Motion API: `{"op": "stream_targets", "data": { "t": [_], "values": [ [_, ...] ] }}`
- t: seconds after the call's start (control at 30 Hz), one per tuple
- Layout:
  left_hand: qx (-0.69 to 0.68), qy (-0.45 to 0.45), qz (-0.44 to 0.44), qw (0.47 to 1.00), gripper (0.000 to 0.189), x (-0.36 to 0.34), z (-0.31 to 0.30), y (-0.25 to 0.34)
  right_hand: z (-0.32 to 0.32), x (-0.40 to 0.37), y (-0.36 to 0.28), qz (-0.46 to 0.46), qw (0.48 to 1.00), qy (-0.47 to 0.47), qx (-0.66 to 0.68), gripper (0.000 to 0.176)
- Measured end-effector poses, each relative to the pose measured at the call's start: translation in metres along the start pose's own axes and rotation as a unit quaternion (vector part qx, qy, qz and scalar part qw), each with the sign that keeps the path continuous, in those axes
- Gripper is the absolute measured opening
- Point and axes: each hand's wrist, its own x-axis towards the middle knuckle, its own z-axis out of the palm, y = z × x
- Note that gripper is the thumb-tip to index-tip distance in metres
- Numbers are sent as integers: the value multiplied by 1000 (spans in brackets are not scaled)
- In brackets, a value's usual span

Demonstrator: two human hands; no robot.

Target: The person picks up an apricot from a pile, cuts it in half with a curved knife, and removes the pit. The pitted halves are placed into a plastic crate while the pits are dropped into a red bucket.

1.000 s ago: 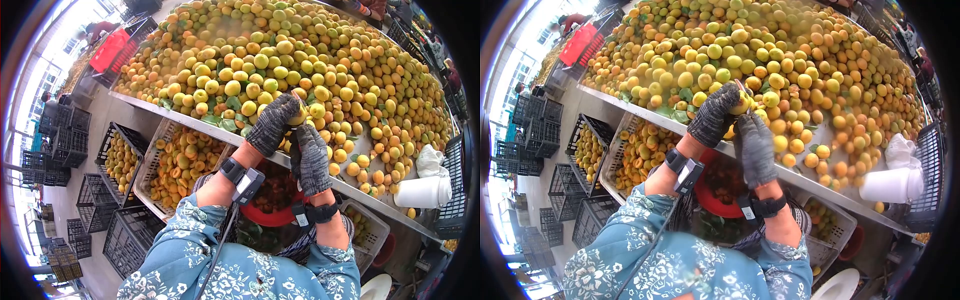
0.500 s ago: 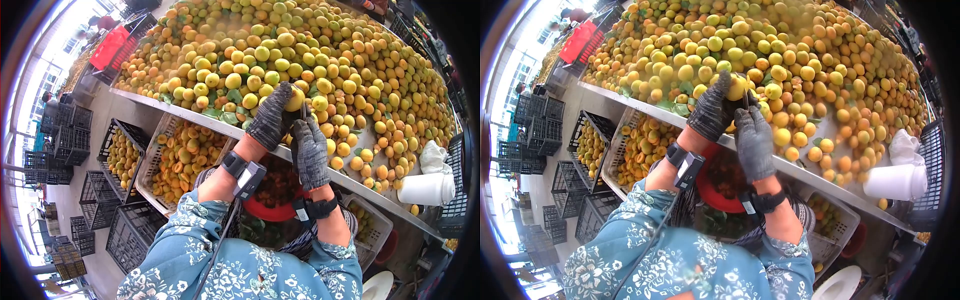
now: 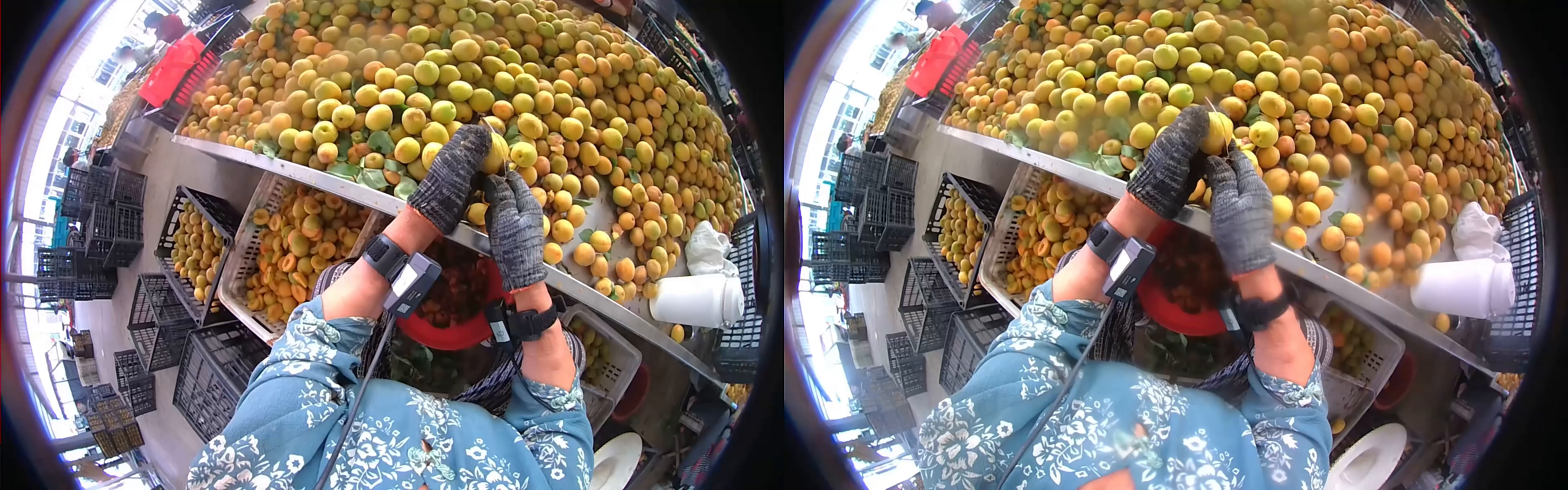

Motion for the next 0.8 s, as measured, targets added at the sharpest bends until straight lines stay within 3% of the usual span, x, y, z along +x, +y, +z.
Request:
{"op": "stream_targets", "data": {
  "t": [0.03, 0.07, 0.1, 0.13, 0.2, 0.23, 0.3, 0.33, 0.4, 0.47, 0.53, 0.67, 0.73, 0.8],
  "values": [
    [-153, 11, -121, 981, 28, 3, -1, -1, -1, -1, 6, 1, 1000, -1, 1, 31],
    [-153, 12, -122, 981, 28, 3, 0, -3, -5, -2, 15, -131, 976, -9, -175, 30],
    [-181, 34, -145, 972, 29, 4, 2, -2, -6, -2, 17, -257, 904, -17, -342, 30],
    [-208, 56, -167, 962, 29, 5, 4, -2, -6, -3, 18, -256, 904, -17, -341, 30],
    [-206, 72, -182, 959, 30, 9, 4, -5, -4, -5, 12, -107, 965, -85, -223, 30],
    [-205, 87, -195, 955, 31, 10, 5, -3, -2, -6, 1, -106, 966, -85, -221, 30],
    [-244, 97, -193, 945, 32, 13, 2, 11, 2, -8, -23, 158, 987, -31, -12, 31],
    [-282, 106, -191, 934, 34, 14, 2, 17, 1, -9, -14, 159, 987, -31, -12, 31],
    [-291, 112, -207, 927, 37, 15, 1, 11, 2, -9, 6, 70, 995, -60, -37, 23],
    [-326, 117, -237, 908, 40, 15, 3, 13, 0, -9, 5, 94, 992, -73, -50, 22],
    [-327, 102, -249, 906, 41, 13, 4, 18, 1, -7, -2, 167, 984, -50, 24, 25],
    [-319, 78, -275, 904, 46, 7, 11, 0, 6, -5, 4, 145, 988, -45, 27, 26],
    [-318, 78, -278, 903, 47, 0, 8, -7, 11, -2, 6, 202, 961, 16, 186, 26],
    [-311, 64, -272, 908, 49, 1, 10, -6, 13, -1, 8, 168, 967, 20, 190, 26]
  ]
}}
